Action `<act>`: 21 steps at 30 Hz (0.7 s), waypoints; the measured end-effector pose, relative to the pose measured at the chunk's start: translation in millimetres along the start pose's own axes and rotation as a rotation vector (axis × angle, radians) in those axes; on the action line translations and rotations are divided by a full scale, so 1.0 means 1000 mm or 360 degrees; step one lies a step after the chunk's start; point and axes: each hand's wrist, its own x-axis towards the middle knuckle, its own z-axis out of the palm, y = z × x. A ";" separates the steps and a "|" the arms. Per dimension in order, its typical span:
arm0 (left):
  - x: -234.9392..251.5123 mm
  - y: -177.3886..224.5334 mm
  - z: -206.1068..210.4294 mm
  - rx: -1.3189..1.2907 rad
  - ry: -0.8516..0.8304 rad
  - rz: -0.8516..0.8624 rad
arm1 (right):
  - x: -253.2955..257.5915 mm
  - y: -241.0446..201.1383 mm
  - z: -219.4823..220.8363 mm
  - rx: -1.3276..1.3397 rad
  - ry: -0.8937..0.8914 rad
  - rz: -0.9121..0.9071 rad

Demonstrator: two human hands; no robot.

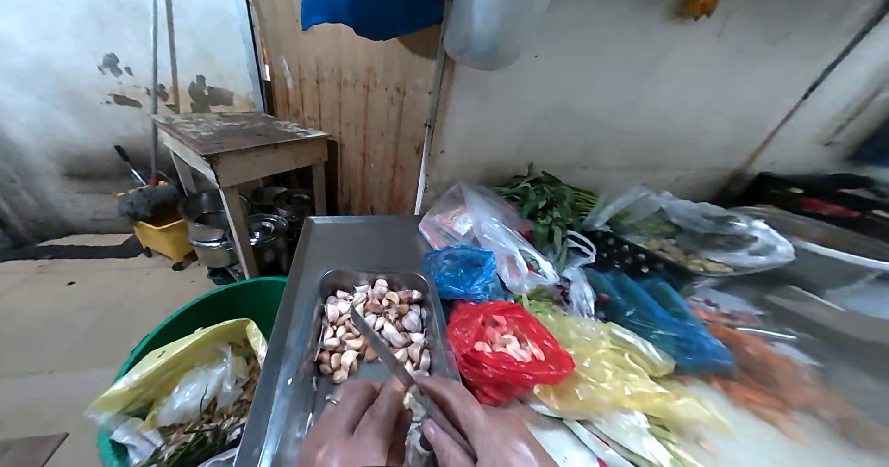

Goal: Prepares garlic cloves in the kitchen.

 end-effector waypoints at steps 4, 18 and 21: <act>-0.001 0.002 -0.002 0.0010 -0.0001 0.0007 | -0.005 -0.001 -0.001 0.0089 0.0058 -0.0017; 0.001 0.019 -0.014 -0.0391 -0.0220 -0.0295 | -0.013 -0.008 -0.004 0.0153 0.0114 0.0054; 0.004 0.023 -0.021 -0.1008 -0.0394 -0.0674 | -0.017 -0.008 -0.004 0.0075 0.0158 -0.0060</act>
